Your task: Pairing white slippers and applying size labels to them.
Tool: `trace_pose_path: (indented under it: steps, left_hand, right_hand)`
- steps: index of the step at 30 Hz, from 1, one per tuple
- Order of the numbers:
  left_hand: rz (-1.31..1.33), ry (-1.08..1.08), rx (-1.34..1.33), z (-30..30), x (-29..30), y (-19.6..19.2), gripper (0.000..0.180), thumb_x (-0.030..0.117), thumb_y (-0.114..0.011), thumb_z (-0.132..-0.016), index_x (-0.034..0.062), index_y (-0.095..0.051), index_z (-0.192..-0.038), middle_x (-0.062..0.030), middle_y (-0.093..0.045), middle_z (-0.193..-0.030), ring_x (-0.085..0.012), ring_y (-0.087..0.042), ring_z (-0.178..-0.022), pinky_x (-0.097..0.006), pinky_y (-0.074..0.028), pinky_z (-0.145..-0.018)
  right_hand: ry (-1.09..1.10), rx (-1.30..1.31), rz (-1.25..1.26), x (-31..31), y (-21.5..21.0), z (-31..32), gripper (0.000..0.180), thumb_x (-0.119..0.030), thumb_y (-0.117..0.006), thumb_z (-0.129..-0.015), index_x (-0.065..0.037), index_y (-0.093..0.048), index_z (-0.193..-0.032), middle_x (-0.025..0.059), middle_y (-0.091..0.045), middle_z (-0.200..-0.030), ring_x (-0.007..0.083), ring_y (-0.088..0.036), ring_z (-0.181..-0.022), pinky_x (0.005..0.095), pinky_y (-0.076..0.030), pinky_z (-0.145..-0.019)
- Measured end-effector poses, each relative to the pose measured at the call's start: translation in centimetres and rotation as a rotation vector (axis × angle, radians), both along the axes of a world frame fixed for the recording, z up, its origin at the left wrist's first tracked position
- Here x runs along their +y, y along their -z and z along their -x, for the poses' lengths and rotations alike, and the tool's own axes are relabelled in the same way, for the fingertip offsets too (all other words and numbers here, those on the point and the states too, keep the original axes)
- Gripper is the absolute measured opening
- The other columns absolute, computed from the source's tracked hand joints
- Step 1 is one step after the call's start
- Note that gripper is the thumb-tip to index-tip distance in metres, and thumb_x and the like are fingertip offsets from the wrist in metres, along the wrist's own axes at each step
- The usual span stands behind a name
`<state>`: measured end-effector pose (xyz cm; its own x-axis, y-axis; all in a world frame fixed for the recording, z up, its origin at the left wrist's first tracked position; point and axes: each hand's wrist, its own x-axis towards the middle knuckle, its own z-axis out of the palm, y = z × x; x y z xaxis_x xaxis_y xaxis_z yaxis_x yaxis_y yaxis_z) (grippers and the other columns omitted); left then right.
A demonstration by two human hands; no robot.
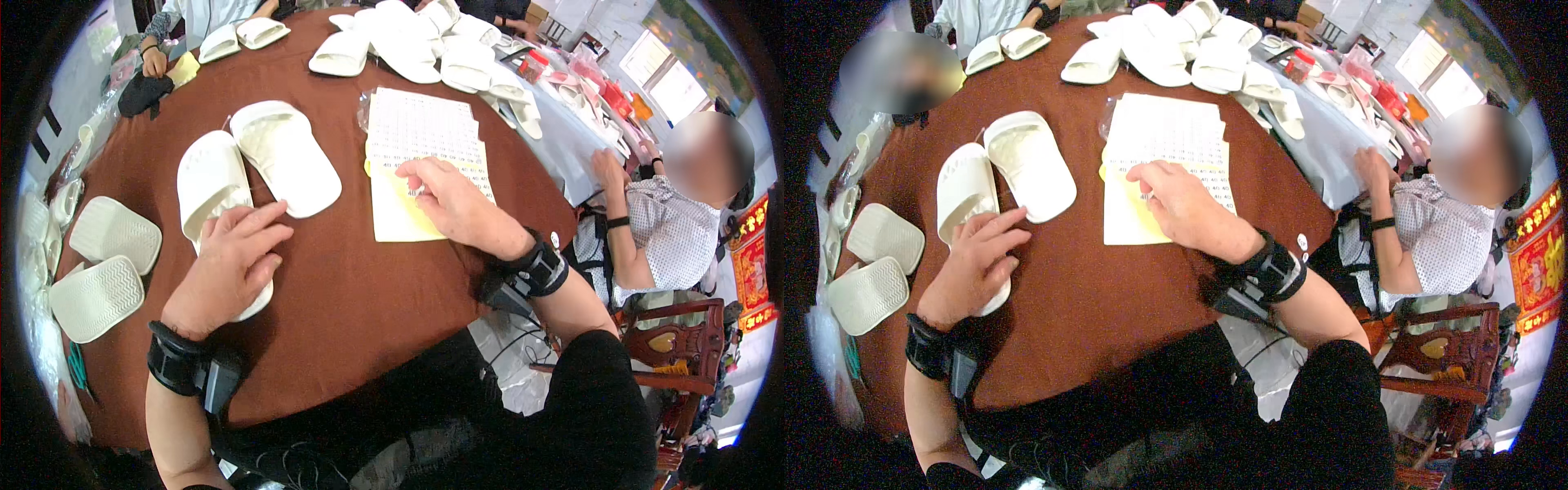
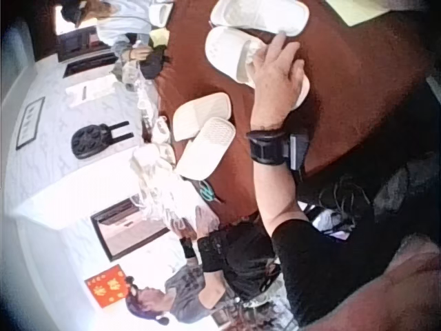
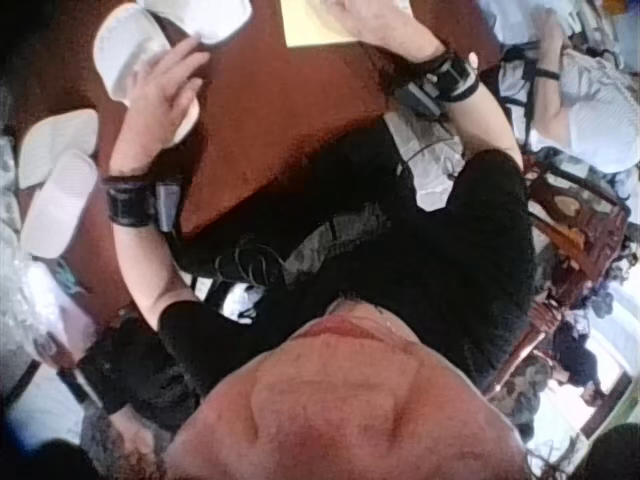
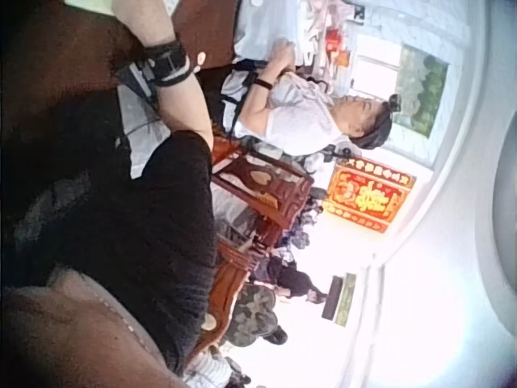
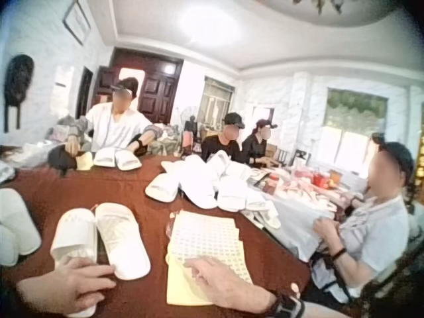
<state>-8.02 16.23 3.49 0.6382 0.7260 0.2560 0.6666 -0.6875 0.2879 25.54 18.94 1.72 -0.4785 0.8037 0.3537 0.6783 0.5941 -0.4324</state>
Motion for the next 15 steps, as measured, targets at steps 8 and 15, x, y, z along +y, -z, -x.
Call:
trace_pose_path:
  steps: [8,15]
  left_hand:
    - [-0.024,0.006,-0.015,0.11,-0.43,0.15,0.033,0.008,-0.065,-0.08,0.0077,-0.064,-0.113,-0.0044,-0.055,-0.135,-0.0306,-0.049,-0.118,-0.045,-0.037,-0.1]
    - [0.055,-0.007,0.015,-0.05,-0.53,-0.11,0.037,0.003,-0.061,-0.079,0.0061,-0.062,-0.116,-0.0062,-0.052,-0.14,-0.0331,-0.046,-0.123,-0.047,-0.032,-0.106]
  right_hand:
    - [0.0,0.06,0.018,-0.39,0.46,0.09,0.035,0.005,-0.053,-0.081,-0.004,-0.053,-0.114,0.0148,-0.056,-0.096,0.0335,-0.055,-0.093,0.0416,-0.045,-0.084]
    - [-0.004,0.037,0.022,-0.5,0.32,0.01,0.036,0.006,-0.052,-0.082,-0.004,-0.053,-0.118,0.0108,-0.055,-0.098,0.0247,-0.055,-0.092,0.0344,-0.047,-0.082]
